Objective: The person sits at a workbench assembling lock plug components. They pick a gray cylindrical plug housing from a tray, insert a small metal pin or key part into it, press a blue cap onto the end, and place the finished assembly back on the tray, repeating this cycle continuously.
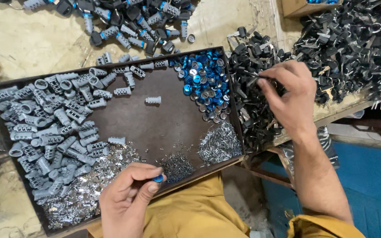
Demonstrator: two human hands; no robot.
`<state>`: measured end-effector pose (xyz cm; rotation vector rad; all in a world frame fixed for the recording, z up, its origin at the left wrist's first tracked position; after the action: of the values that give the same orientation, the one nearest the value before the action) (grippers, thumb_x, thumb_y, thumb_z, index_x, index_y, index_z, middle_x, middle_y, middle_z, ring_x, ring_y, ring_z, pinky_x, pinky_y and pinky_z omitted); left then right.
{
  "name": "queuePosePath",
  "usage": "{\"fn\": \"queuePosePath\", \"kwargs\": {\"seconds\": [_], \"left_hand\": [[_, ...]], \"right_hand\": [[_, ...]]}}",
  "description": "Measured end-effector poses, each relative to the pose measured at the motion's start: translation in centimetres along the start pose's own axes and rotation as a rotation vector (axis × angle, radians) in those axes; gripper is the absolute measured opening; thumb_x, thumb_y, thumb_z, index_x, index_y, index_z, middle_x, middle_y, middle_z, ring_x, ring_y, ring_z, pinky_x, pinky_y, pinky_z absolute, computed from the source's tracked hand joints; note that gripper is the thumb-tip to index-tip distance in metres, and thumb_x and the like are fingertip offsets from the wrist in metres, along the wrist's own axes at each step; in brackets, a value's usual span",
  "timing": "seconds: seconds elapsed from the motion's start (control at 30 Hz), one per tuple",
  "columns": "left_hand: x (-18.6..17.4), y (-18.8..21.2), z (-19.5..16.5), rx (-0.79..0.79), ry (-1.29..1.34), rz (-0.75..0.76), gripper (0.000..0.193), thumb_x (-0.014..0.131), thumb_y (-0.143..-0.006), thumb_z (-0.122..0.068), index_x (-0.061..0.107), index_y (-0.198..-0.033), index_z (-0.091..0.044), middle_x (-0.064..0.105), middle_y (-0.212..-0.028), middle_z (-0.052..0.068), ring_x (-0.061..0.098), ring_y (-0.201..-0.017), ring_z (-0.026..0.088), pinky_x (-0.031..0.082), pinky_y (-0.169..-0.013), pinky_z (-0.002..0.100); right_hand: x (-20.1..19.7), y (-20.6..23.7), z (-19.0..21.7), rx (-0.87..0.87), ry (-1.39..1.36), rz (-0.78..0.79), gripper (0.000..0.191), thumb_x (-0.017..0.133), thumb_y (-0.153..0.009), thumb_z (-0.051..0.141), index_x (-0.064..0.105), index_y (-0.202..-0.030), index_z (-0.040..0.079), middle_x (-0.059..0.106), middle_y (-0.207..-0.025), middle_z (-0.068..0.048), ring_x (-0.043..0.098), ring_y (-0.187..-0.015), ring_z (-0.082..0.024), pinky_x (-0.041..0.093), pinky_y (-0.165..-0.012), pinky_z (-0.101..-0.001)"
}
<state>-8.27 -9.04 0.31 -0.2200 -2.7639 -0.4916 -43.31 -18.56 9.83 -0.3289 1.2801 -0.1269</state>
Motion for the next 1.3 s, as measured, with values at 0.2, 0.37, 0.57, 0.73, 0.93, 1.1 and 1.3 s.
{"fn": "queuePosePath", "kwargs": {"seconds": [0.2,0.37,0.57,0.73,0.93,1.1,1.3], "left_hand": [[-0.6,0.6,-0.4,0.023,-0.026,-0.015,0.017,0.068,-0.090,0.004,0.071,-0.107,0.006,0.069,-0.108,0.013,0.071,-0.097,0.017,0.057,-0.088,0.028],[-0.2,0.7,-0.4,0.048,-0.007,0.001,0.017,0.067,-0.094,0.000,0.069,-0.110,0.005,0.069,-0.108,0.012,0.068,-0.097,0.014,0.054,-0.087,0.025],[-0.1,1.0,-0.3,-0.108,-0.074,-0.071,0.017,0.065,-0.095,-0.002,0.071,-0.110,0.000,0.072,-0.095,0.007,0.059,-0.069,0.007,0.049,-0.060,0.021],[-0.1,1.0,-1.4,-0.050,-0.085,-0.073,0.017,0.063,-0.096,-0.001,0.070,-0.111,0.000,0.069,-0.098,0.005,0.060,-0.072,0.006,0.049,-0.061,0.020],[-0.5,1.2,-2.9,0.079,-0.147,-0.081,0.016,0.063,-0.094,0.003,0.070,-0.107,0.000,0.068,-0.102,0.005,0.061,-0.073,0.007,0.050,-0.062,0.020],[-1.8,1.8,-4.8,0.348,-0.310,-0.053,0.020,0.066,-0.088,0.007,0.069,-0.106,-0.001,0.069,-0.095,0.007,0.066,-0.078,0.014,0.053,-0.070,0.025],[-3.2,3.3,-6.3,0.529,-0.316,0.012,0.022,0.071,-0.089,0.007,0.067,-0.109,-0.001,0.069,-0.099,0.011,0.068,-0.087,0.026,0.054,-0.078,0.031]], "right_hand": [[-3.1,1.2,-2.0,0.226,-0.416,-0.187,0.006,0.068,-0.102,0.003,0.065,-0.102,-0.002,0.071,-0.114,-0.014,0.063,-0.099,-0.023,0.051,-0.085,-0.0347],[-4.0,3.2,-1.4,0.268,-1.095,-0.440,0.014,0.067,-0.109,0.015,0.060,-0.102,0.005,0.070,-0.110,-0.013,0.069,-0.094,-0.022,0.058,-0.087,-0.0385],[-1.9,4.9,4.5,0.340,-1.468,-0.270,0.020,0.067,-0.114,0.023,0.056,-0.109,0.007,0.059,-0.085,-0.009,0.056,-0.072,-0.015,0.050,-0.071,-0.0343],[1.3,5.0,7.5,0.570,-1.586,-0.201,0.015,0.068,-0.103,0.017,0.057,-0.105,0.006,0.049,-0.069,-0.001,0.039,-0.055,-0.008,0.035,-0.050,-0.0236],[-2.9,5.2,6.1,0.475,-1.379,-0.377,0.021,0.058,-0.116,0.021,0.058,-0.116,0.000,0.049,-0.084,-0.004,0.042,-0.070,-0.011,0.039,-0.066,-0.0266],[-3.0,3.1,8.5,0.263,-1.101,-0.328,0.021,0.052,-0.123,0.013,0.057,-0.118,-0.007,0.050,-0.093,-0.008,0.048,-0.078,-0.014,0.046,-0.081,-0.0291],[-0.1,-2.9,21.6,-0.017,-1.249,0.140,0.026,0.056,-0.119,0.013,0.061,-0.115,-0.013,0.061,-0.100,-0.014,0.056,-0.081,-0.015,0.048,-0.085,-0.0292]]}}
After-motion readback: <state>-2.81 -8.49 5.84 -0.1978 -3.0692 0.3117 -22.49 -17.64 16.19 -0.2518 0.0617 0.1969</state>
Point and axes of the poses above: each hand's wrist, its own y-axis away from the middle knuckle, its own x-axis out of the palm, z = x × y, the point moved 6 cm from there along -y, towards the middle knuckle
